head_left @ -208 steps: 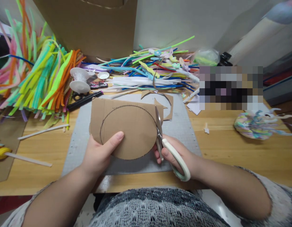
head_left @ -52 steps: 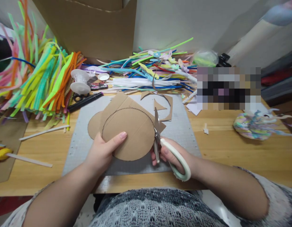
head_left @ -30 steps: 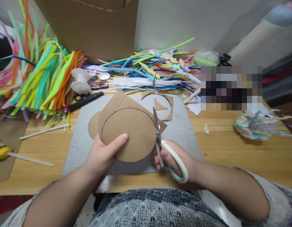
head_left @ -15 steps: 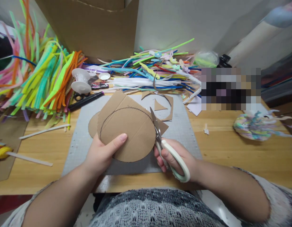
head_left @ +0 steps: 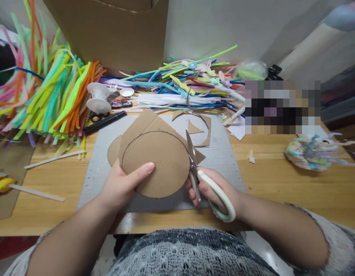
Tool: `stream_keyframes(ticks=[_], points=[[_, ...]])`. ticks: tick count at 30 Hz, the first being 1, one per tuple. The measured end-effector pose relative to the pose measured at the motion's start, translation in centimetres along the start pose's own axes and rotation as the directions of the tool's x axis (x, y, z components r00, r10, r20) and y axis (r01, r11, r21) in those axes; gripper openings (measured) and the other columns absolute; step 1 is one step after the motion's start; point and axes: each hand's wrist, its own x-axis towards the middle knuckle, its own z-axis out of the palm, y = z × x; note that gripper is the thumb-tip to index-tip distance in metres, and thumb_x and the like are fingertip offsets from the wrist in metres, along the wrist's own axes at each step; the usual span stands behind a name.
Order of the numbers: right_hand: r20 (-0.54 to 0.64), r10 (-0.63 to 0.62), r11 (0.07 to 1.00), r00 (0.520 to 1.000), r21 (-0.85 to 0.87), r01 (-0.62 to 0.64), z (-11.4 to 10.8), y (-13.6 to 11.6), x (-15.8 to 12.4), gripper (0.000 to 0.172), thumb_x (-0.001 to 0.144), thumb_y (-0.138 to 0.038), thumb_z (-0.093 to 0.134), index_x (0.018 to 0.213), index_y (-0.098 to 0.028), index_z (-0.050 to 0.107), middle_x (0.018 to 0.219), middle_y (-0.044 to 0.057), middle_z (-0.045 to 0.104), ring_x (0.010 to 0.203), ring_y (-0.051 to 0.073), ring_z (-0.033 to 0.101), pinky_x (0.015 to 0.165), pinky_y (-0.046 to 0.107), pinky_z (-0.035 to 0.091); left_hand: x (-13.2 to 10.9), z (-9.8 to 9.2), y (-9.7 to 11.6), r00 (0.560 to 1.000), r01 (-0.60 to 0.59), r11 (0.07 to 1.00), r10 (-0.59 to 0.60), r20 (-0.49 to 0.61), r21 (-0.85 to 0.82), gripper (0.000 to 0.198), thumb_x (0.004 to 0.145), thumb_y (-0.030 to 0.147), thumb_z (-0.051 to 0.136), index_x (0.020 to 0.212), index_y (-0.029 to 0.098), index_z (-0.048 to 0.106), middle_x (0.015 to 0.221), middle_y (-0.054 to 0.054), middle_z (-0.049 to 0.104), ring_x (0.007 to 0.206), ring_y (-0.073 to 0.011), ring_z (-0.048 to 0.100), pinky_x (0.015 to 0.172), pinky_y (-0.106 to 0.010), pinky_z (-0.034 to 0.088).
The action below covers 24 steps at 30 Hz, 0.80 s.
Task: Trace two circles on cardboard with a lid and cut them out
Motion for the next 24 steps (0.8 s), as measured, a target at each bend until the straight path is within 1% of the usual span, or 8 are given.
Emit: stream_keyframes(ticks=[3,6,9,11,15,18,21,24], points=[[0.009,-0.017,0.999,1.0,-0.043,0.017,-0.1,-0.13,0.02,0.053,0.074,-0.07,0.049,0.077,-0.017,0.046,0.067,-0.001,0.05,0.055,0.008,0.05,0.049,0.023,0.042,-0.07,-0.04,-0.22,1.0,0.006,1.0,-0.006,-0.001,0.02,0.055,0.072,0.03,0.072,0.122,0.018,0.055,0.112,-0.01,0.065,0.103,-0.0296,0.061,0.084,-0.039,0.055],[0.01,-0.005,0.996,1.0,-0.089,0.006,-0.22,-0.41,-0.01,0.053,0.075,-0.069,0.048,0.076,-0.016,0.047,0.07,0.002,0.053,0.058,0.01,0.052,0.052,0.025,0.043,-0.15,-0.22,-0.34,1.0,-0.001,0.999,0.001,-0.012,0.046,0.056,0.071,0.029,0.073,0.123,0.018,0.054,0.109,-0.01,0.066,0.104,-0.0305,0.06,0.085,-0.04,0.054],[0.023,0.05,0.997,0.998,-0.055,-0.048,-0.27,-0.72,-0.04,0.054,0.074,-0.07,0.05,0.076,-0.015,0.048,0.069,0.002,0.054,0.057,0.01,0.054,0.052,0.024,0.043,-0.17,-0.26,-0.15,1.0,-0.012,0.999,0.012,-0.001,0.048,0.055,0.071,0.027,0.073,0.122,0.019,0.055,0.11,-0.009,0.066,0.104,-0.0288,0.06,0.085,-0.038,0.054],[0.023,0.064,0.998,0.998,-0.03,-0.063,-0.26,-0.84,-0.05,0.055,0.072,-0.07,0.052,0.075,-0.015,0.048,0.066,0.001,0.053,0.056,0.009,0.053,0.051,0.023,0.042,-0.14,-0.1,0.1,1.0,-0.022,0.999,0.022,0.009,0.04,0.055,0.071,0.027,0.073,0.122,0.019,0.055,0.111,-0.008,0.066,0.102,-0.0274,0.061,0.085,-0.036,0.054],[0.025,0.038,0.999,0.999,0.013,-0.038,-0.16,-0.7,-0.02,0.056,0.072,-0.07,0.052,0.075,-0.015,0.047,0.063,0.0,0.051,0.053,0.008,0.052,0.049,0.022,0.042,-0.12,0.32,0.33,1.0,0.0,0.999,0.0,0.006,0.033,0.054,0.07,0.032,0.072,0.12,0.017,0.056,0.11,-0.01,0.066,0.099,-0.0292,0.062,0.084,-0.039,0.054],[0.029,0.011,1.0,1.0,0.026,-0.012,-0.07,-0.39,-0.02,0.054,0.073,-0.069,0.052,0.075,-0.016,0.046,0.064,0.0,0.051,0.053,0.008,0.051,0.048,0.022,0.043,-0.13,0.31,0.04,1.0,0.019,0.999,-0.019,0.003,0.033,0.056,0.07,0.034,0.073,0.12,0.018,0.056,0.111,-0.011,0.066,0.102,-0.0314,0.061,0.083,-0.041,0.055],[0.015,-0.02,1.0,1.0,0.024,0.019,0.02,-0.14,-0.07,0.052,0.073,-0.069,0.052,0.073,-0.017,0.046,0.063,-0.001,0.05,0.052,0.008,0.05,0.047,0.022,0.042,-0.16,0.16,-0.25,1.0,0.022,0.999,-0.022,0.008,0.025,0.055,0.071,0.033,0.072,0.121,0.018,0.055,0.112,-0.011,0.065,0.103,-0.0317,0.06,0.083,-0.04,0.055],[0.014,-0.024,0.999,1.0,0.043,0.024,0.1,0.05,-0.1,0.051,0.074,-0.068,0.053,0.073,-0.017,0.045,0.062,-0.002,0.049,0.051,0.007,0.049,0.046,0.021,0.042,-0.23,0.15,-0.24,1.0,0.019,1.0,-0.019,0.017,0.001,0.056,0.071,0.031,0.072,0.122,0.018,0.054,0.111,-0.01,0.066,0.102,-0.031,0.061,0.083,-0.039,0.055]])
